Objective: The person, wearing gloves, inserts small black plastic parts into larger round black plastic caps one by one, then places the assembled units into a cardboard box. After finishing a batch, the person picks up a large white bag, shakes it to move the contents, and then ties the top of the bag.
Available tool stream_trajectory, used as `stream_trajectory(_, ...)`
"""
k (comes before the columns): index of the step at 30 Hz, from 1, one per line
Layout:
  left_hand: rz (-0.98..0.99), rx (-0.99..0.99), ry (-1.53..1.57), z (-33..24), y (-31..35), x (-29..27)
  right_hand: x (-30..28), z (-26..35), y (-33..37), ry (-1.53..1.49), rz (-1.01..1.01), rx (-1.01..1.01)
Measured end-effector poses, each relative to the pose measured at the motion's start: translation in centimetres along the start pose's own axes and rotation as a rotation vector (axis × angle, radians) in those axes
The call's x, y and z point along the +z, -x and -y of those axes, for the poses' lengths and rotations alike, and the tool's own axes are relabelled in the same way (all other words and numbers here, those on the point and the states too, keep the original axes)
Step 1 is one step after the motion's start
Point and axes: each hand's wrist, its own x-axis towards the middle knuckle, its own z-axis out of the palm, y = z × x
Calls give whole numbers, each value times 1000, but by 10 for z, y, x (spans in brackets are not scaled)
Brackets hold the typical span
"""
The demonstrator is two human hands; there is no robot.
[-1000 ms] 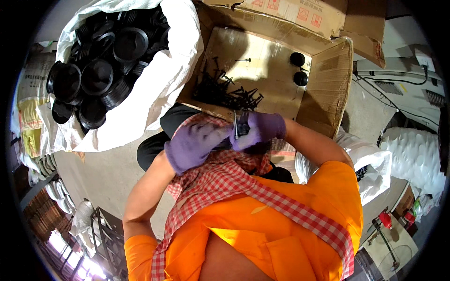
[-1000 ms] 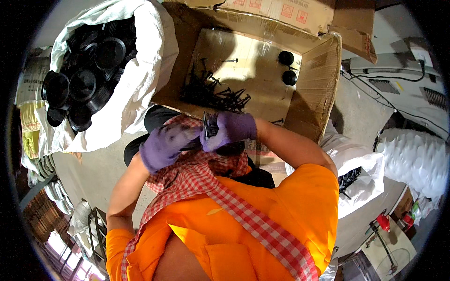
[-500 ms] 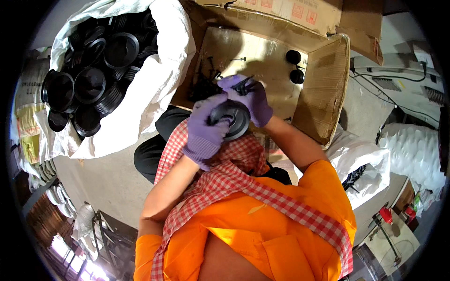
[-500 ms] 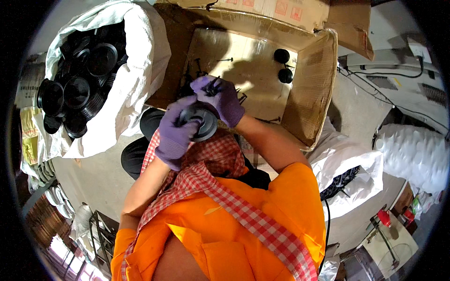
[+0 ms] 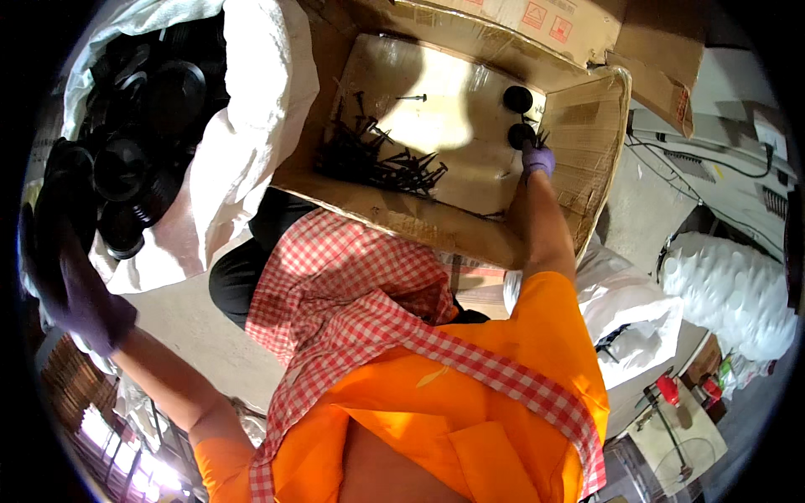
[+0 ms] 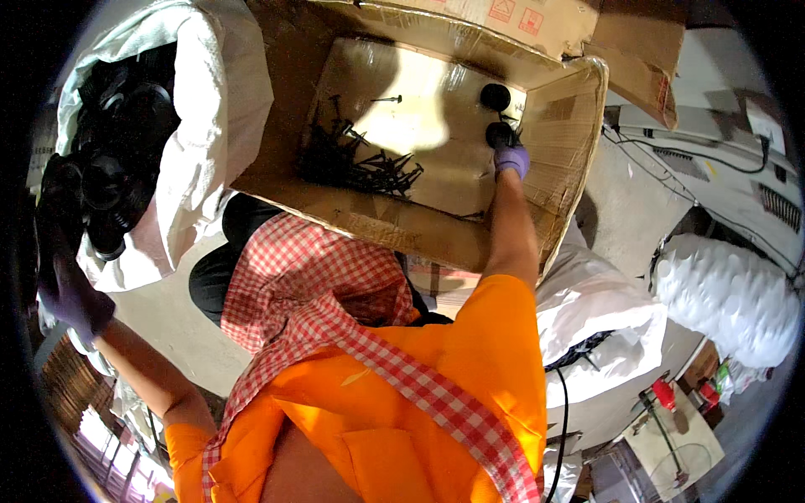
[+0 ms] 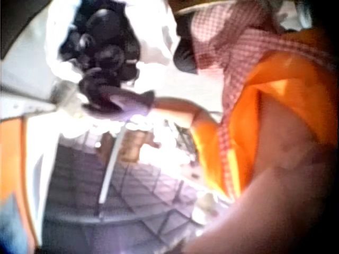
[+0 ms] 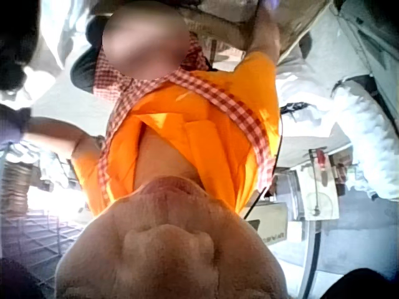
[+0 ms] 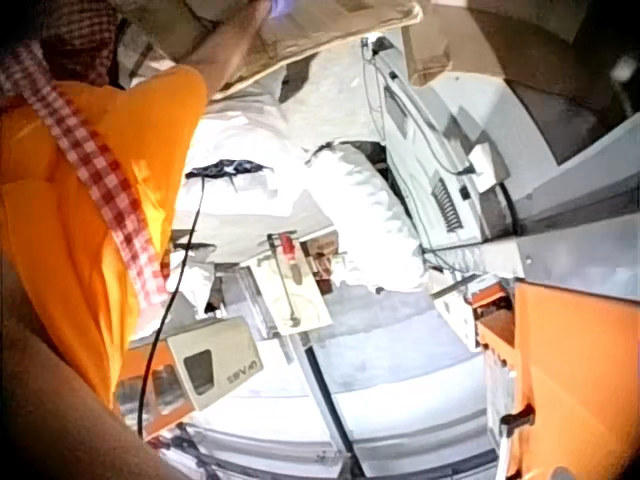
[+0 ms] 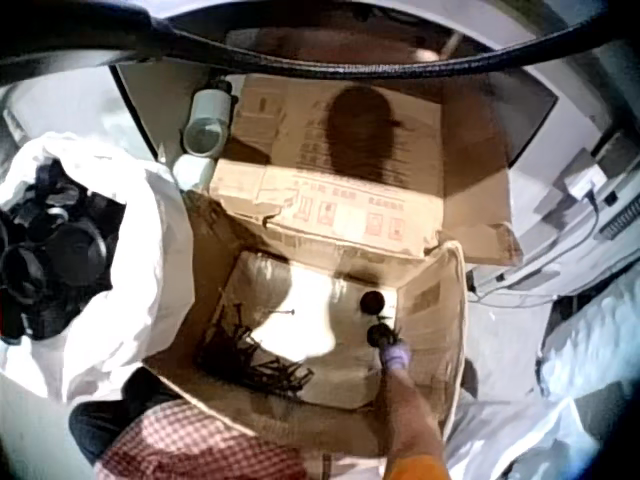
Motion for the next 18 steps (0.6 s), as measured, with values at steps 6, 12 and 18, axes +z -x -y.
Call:
stream_trajectory(6, 326, 455, -615, 57, -29, 3, 53, -50, -54, -398, 28, 326)
stream_trajectory(12, 200, 322, -538, 28, 7, -5, 73, -48, -75, -71, 146, 25)
stream_trajectory(18, 601, 400, 288, -60, 71, 27, 107, -45, -60, 53, 33, -566)
